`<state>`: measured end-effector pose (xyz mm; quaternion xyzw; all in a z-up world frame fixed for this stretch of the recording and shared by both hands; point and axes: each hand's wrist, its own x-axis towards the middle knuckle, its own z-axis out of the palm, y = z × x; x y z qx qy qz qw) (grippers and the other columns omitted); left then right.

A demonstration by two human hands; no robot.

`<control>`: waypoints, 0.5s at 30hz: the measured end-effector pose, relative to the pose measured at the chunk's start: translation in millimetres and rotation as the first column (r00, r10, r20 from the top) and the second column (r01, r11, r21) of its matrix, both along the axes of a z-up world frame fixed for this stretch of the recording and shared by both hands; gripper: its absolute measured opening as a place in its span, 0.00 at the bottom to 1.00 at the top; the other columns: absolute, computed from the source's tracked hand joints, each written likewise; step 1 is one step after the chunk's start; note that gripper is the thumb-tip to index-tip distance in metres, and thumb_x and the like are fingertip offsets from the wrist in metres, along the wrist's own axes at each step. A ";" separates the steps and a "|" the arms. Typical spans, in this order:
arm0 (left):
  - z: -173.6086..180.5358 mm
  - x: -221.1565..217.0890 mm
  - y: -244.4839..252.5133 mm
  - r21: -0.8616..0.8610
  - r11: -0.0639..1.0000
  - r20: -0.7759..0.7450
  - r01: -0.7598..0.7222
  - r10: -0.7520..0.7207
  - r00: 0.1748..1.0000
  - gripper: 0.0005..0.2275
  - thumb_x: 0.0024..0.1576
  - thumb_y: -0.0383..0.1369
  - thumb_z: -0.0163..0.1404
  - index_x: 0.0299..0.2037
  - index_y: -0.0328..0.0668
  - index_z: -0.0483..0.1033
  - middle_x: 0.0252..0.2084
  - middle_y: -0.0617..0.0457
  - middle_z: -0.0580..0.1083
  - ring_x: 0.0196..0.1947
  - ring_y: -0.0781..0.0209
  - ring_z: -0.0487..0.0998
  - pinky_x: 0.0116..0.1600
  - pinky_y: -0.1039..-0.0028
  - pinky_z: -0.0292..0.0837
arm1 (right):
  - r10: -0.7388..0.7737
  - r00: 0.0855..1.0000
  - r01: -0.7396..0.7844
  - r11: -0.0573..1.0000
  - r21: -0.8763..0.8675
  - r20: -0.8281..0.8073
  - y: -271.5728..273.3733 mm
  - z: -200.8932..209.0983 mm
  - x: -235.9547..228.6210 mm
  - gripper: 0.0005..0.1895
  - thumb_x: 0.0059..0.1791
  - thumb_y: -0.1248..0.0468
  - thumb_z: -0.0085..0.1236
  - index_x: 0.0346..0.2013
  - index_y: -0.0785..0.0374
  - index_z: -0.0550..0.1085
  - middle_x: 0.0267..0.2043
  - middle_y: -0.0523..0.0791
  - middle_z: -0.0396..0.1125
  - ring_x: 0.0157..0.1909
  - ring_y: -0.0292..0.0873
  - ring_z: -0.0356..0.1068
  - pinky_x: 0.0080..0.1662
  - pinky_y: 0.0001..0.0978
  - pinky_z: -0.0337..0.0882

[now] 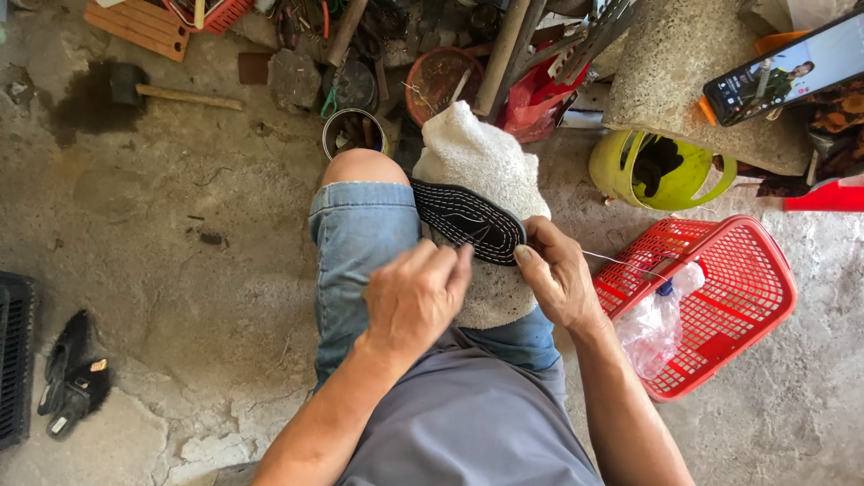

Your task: The person is sitting and sewing a black shoe insole with white thread using a needle. They hold the insole on a white cloth placed on their lap and repeatedly push the needle through the material to create stitches.

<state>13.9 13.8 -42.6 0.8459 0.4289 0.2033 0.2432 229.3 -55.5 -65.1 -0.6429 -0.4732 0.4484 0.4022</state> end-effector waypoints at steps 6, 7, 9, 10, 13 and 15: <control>5.8 14.2 15.2 0.224 0.973 -0.054 -0.045 0.059 0.997 0.07 0.61 0.29 0.54 0.48 0.46 0.80 0.31 0.58 0.72 0.21 0.67 0.74 0.24 0.79 0.70 | -0.012 0.998 0.010 0.999 -0.030 -0.055 4.0 0.0 -0.8 0.16 0.49 0.56 0.53 0.40 0.67 0.76 0.24 0.47 0.66 0.29 0.41 0.66 0.32 0.34 0.68; -0.2 15.4 15.6 0.224 0.974 -0.055 -0.044 0.058 0.997 0.07 0.61 0.29 0.54 0.48 0.46 0.80 0.31 0.58 0.72 0.21 0.67 0.74 0.24 0.79 0.70 | -0.013 0.998 0.011 0.999 -0.031 -0.056 1.6 -3.7 0.4 0.16 0.49 0.56 0.53 0.40 0.67 0.76 0.24 0.47 0.66 0.29 0.41 0.66 0.32 0.34 0.68; -12.9 20.5 16.9 0.328 0.945 -0.091 -0.008 0.040 0.995 0.08 0.59 0.31 0.54 0.48 0.48 0.79 0.31 0.60 0.69 0.23 0.65 0.76 0.24 0.77 0.71 | -0.033 0.995 0.029 0.999 -0.041 -0.098 -3.9 -10.8 5.0 0.15 0.49 0.58 0.56 0.41 0.68 0.77 0.25 0.46 0.67 0.30 0.37 0.67 0.32 0.29 0.69; -9.9 21.9 16.5 0.325 0.946 -0.090 -0.005 0.036 0.995 0.08 0.59 0.31 0.54 0.48 0.48 0.79 0.31 0.60 0.69 0.23 0.65 0.76 0.24 0.77 0.71 | -0.037 0.995 0.033 0.998 -0.044 -0.096 -4.6 -10.6 5.6 0.15 0.49 0.58 0.56 0.41 0.68 0.77 0.25 0.46 0.67 0.30 0.37 0.67 0.32 0.29 0.69; 2.3 22.9 16.2 0.219 0.976 -0.039 -0.018 0.027 0.999 0.05 0.57 0.28 0.55 0.42 0.49 0.79 0.32 0.59 0.69 0.25 0.61 0.77 0.26 0.74 0.74 | -0.037 0.992 0.031 0.998 -0.053 -0.119 -3.5 -5.7 4.8 0.16 0.49 0.57 0.57 0.43 0.68 0.77 0.26 0.46 0.67 0.31 0.35 0.66 0.32 0.28 0.69; 15.2 20.6 17.0 -0.284 0.959 0.223 -0.007 0.073 0.972 0.04 0.55 0.25 0.54 0.38 0.42 0.74 0.36 0.48 0.71 0.29 0.42 0.80 0.30 0.56 0.78 | -0.043 0.976 0.030 0.998 -0.061 -0.214 1.4 3.8 1.7 0.17 0.48 0.58 0.59 0.45 0.69 0.77 0.28 0.46 0.68 0.33 0.36 0.67 0.33 0.27 0.69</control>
